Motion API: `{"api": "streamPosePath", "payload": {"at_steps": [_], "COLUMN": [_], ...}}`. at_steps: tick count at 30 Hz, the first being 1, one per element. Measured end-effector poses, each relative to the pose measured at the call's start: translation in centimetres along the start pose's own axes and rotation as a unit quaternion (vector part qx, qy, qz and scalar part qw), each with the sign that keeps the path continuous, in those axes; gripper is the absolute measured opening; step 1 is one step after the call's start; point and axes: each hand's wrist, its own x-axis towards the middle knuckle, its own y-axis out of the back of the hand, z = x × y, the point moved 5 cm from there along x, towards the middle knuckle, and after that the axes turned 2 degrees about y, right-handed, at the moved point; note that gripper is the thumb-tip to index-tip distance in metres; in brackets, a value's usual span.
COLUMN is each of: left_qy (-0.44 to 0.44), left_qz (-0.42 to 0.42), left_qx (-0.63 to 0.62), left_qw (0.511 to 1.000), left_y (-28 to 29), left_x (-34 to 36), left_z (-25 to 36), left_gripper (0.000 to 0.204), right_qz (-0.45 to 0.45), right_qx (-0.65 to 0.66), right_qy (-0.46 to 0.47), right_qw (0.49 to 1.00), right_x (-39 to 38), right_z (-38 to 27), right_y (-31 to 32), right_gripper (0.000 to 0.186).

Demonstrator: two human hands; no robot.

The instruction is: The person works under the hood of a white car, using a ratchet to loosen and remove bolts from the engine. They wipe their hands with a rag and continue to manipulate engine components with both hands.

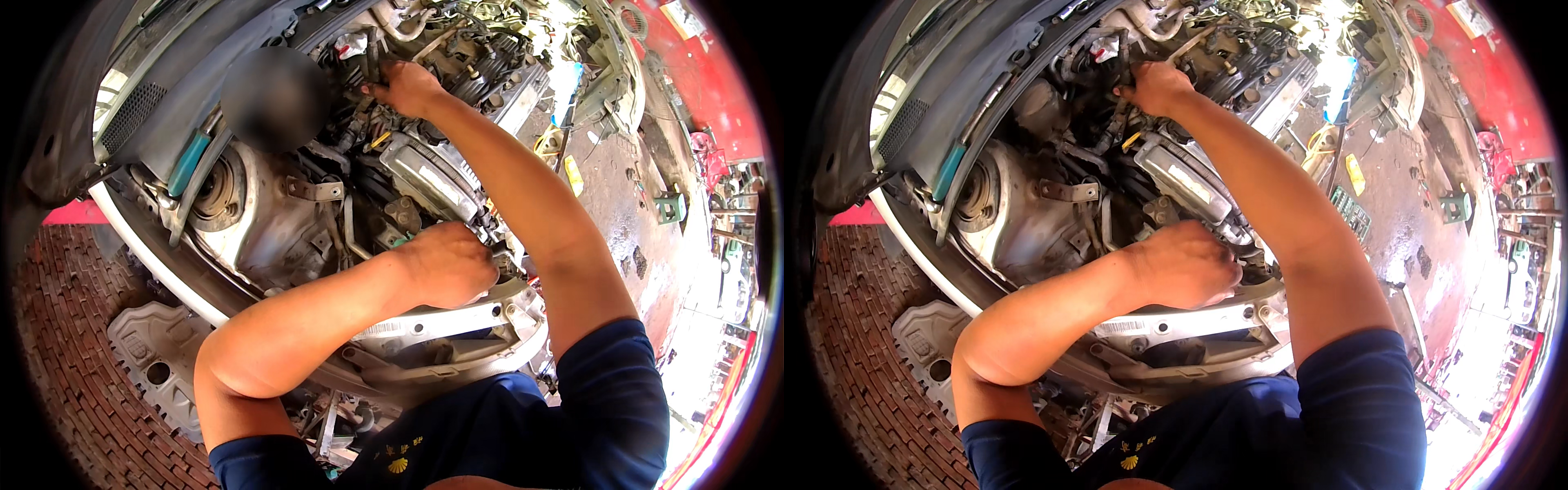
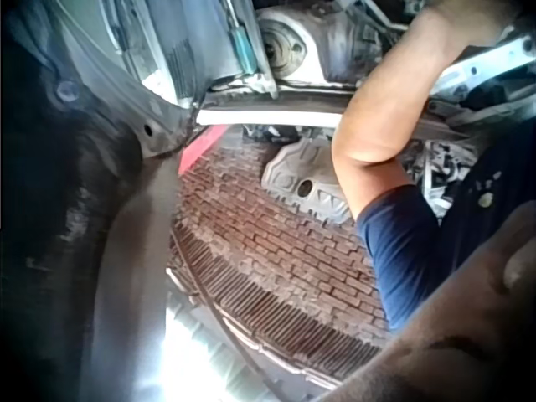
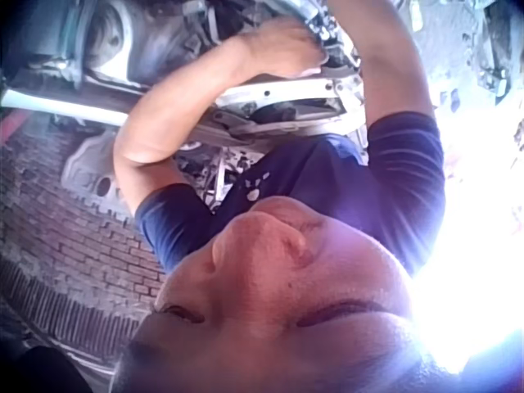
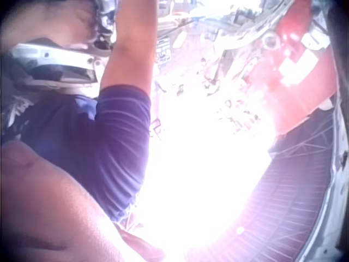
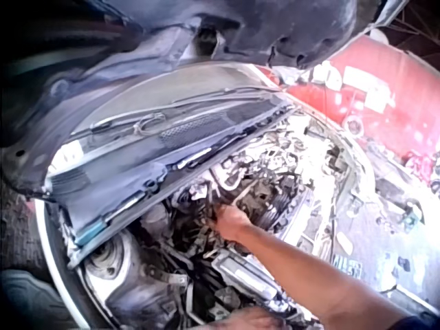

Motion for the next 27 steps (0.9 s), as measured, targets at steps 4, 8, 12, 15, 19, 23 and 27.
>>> {"api": "streamPosePath", "payload": {"at_steps": [4, 8, 12, 15, 19, 23, 27], "left_qy": [0.003, 0.015, 0.019, 0.017, 0.008, 0.019, 0.022], "left_qz": [-0.008, -0.013, -0.058, -0.097, -0.022, -0.058, -0.074], "left_qx": [-0.007, -0.018, -0.032, -0.016, -0.005, 0.007, 0.01], "left_qw": [1.0, 1.0, 0.998, 0.995, 1.0, 0.998, 0.997], "left_y": [0.1, 0.5, 0.5, 0.5, 0.4, 0.9, 1.1], "left_x": [0.0, -0.3, 0.1, 0.2, -0.3, 0.2, 0.1], "left_z": [-0.2, -0.2, -0.2, -0.1, 0.1, 0.2, 0.1], "left_gripper": [0.023, 0.022, 0.02, 0.018, 0.018, 0.018, 0.018], "right_qz": [-0.023, 0.031, 0.132, 0.141, 0.138, 0.129, 0.157], "right_qx": [0.015, 0.116, 0.2, 0.197, 0.173, 0.151, 0.121], "right_qy": [-0.001, 0.029, 0.03, 0.019, 0.022, 0.002, -0.042], "right_qw": [1.0, 0.992, 0.97, 0.97, 0.975, 0.98, 0.979], "right_x": [-0.5, -1.6, -2.1, -2.0, -2.2, -2.1, -1.9], "right_z": [-0.3, -0.6, 0.6, 0.3, -0.2, 0.1, 0.6], "right_y": [-0.1, 0.8, 1.5, 1.5, 1.9, 1.7, 1.3], "right_gripper": [0.067, 0.059, 0.057, 0.061, 0.057, 0.058, 0.063]}}
